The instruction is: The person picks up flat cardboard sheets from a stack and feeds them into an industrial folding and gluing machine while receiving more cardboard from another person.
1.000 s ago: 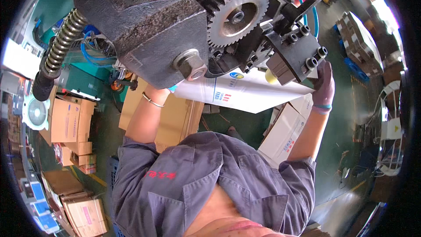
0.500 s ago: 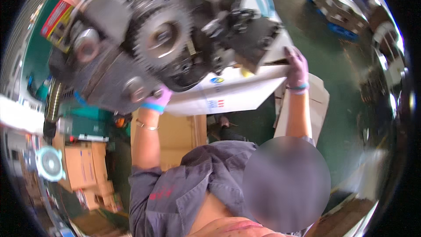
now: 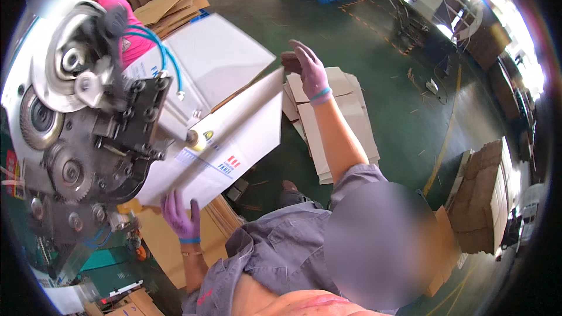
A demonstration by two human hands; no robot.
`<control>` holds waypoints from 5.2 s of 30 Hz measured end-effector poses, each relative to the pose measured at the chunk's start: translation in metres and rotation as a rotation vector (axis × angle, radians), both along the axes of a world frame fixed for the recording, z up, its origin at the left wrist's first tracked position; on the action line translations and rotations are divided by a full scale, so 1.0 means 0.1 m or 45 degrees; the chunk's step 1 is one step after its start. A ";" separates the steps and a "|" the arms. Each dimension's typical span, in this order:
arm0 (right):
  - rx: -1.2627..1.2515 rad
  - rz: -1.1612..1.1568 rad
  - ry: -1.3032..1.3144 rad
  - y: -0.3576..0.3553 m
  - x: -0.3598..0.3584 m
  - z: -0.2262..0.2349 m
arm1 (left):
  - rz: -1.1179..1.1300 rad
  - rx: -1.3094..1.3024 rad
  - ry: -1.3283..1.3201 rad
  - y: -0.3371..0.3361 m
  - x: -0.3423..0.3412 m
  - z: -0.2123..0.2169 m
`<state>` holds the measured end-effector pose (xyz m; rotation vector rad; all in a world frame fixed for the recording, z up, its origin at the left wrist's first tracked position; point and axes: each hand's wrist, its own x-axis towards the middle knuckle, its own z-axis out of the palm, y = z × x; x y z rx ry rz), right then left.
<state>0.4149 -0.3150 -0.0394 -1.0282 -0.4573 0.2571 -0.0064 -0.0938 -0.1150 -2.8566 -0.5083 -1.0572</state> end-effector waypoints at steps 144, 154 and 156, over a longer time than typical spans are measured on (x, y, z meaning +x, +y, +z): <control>-0.367 0.397 -0.546 0.78 -0.44 0.04 | 0.456 -0.431 0.523 0.95 -0.15 1.04; -0.514 -0.033 -1.538 0.91 -0.56 0.15 | 0.297 -0.214 0.385 1.41 -0.22 0.41; -0.472 -0.075 -1.576 0.94 -0.61 0.18 | 0.347 -0.198 0.426 1.43 -0.25 0.40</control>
